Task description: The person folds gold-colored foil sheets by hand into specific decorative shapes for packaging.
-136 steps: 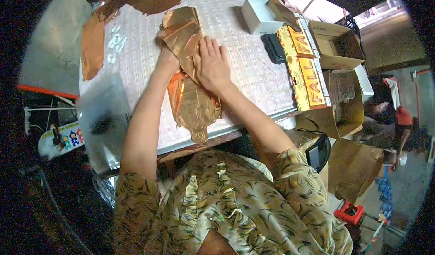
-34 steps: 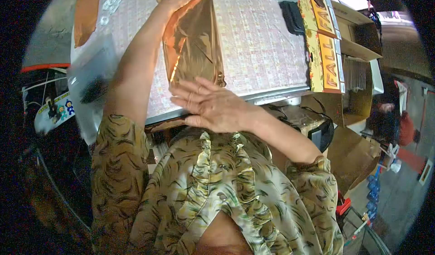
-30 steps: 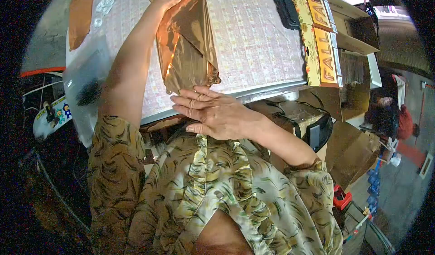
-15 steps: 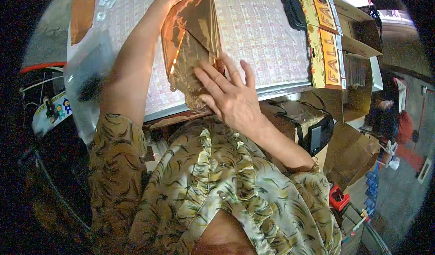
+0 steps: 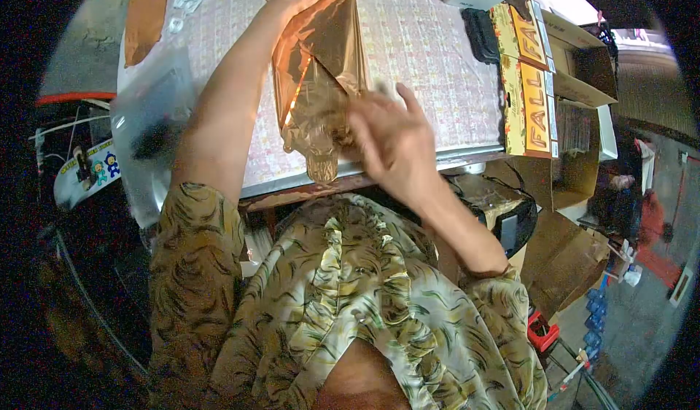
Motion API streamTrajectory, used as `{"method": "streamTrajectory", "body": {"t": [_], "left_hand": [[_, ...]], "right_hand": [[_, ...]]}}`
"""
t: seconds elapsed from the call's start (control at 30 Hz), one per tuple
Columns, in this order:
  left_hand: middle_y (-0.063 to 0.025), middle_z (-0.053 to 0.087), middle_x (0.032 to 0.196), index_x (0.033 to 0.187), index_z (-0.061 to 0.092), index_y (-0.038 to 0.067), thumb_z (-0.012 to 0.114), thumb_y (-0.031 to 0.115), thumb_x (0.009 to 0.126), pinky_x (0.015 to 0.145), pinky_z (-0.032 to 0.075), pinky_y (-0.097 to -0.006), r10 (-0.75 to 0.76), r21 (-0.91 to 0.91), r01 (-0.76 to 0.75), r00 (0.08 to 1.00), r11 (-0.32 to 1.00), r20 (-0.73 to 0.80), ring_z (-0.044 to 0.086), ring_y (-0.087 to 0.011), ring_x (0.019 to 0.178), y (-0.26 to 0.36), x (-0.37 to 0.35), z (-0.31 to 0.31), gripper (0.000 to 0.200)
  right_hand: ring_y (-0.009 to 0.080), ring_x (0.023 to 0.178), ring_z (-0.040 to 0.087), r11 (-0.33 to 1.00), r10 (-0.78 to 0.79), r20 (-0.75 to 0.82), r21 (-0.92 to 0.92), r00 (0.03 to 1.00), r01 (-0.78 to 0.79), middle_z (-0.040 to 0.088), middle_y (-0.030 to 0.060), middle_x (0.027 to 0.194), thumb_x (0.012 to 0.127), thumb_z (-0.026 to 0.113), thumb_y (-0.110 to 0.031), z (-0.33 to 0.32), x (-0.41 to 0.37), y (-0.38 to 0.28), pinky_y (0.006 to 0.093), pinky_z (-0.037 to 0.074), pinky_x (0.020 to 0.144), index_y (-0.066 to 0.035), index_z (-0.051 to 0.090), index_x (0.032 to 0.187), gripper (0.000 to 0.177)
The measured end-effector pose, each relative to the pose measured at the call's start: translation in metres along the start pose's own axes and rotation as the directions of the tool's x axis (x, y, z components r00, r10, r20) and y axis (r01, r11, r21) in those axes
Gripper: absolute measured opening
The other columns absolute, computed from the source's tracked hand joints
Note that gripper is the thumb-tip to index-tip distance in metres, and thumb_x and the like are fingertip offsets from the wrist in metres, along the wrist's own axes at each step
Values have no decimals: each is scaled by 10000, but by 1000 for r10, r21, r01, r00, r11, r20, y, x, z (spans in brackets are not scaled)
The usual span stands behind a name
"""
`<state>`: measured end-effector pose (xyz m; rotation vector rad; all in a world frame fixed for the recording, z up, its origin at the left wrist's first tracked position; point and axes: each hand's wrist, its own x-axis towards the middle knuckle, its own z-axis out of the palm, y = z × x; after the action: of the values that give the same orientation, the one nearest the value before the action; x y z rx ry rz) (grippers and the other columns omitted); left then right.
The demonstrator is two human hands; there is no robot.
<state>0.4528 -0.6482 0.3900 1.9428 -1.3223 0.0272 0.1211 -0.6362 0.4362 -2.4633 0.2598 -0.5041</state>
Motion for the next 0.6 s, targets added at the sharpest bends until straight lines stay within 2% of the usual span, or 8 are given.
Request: {"method": "streamTrajectory", "body": {"t": [0.07,0.1,0.13,0.2,0.23,0.3,0.33,0.6], "left_hand": [[-93,636,1172,1016,703,142,804,438,799,1081,362,-525,-5,39,5,1000,999,-5,530,-323,1240,2,-6,-1,381],[-93,634,1177,1013,705,143,807,434,797,1078,362,-528,-31,46,31,999,998,-16,530,-326,1239,4,-7,-1,376],[-93,633,1183,1009,707,144,810,431,795,1076,363,-530,-56,50,57,998,997,-21,531,-328,1237,8,-9,2,372],[-98,639,1175,1007,703,146,819,437,782,1059,377,-525,-66,113,70,997,991,-43,544,-332,1217,17,-8,-6,385],[-98,639,1175,1007,703,146,819,437,782,1059,377,-525,-67,113,72,997,991,-40,544,-332,1217,10,-7,-1,385],[-102,649,1153,1007,702,147,825,447,776,1039,398,-508,59,27,-57,997,998,-59,558,-329,1197,-11,-1,8,398],[-102,649,1153,1007,702,147,825,447,776,1039,398,-508,57,28,-56,997,998,-56,558,-329,1197,-12,-2,7,398],[-114,655,1138,994,707,127,815,433,790,996,442,-478,43,140,-40,999,989,-17,580,-332,1163,5,-2,-6,384]], "right_hand": [[268,1214,671,911,289,-31,317,957,-265,723,211,1227,1053,530,-95,-8,35,-9,488,438,1135,-25,658,1352,333],[272,1207,672,963,164,-116,236,980,-134,694,228,1280,1047,531,-66,-3,55,-1,435,489,1086,4,608,1394,363],[288,1345,576,975,122,-69,194,990,-107,607,224,1419,1083,487,-199,2,72,2,448,414,1154,24,521,1458,438],[453,1389,458,975,-57,-164,203,985,90,449,276,1526,1058,465,-298,36,109,24,612,329,1165,-26,420,1526,543],[453,1389,458,975,-53,-162,205,985,87,449,276,1526,1058,465,-298,52,118,37,612,329,1165,-26,420,1526,543],[428,1479,346,948,-69,-36,-314,997,54,380,329,1552,1067,456,-328,78,128,55,546,283,1212,111,344,1509,633],[390,1531,261,934,-9,41,-356,999,23,333,302,1597,1070,456,-353,80,129,54,520,231,1239,115,346,1512,653],[374,1525,285,934,-53,71,-349,996,75,341,271,1609,1077,430,-418,77,119,51,500,221,1245,87,339,1539,690]]}}
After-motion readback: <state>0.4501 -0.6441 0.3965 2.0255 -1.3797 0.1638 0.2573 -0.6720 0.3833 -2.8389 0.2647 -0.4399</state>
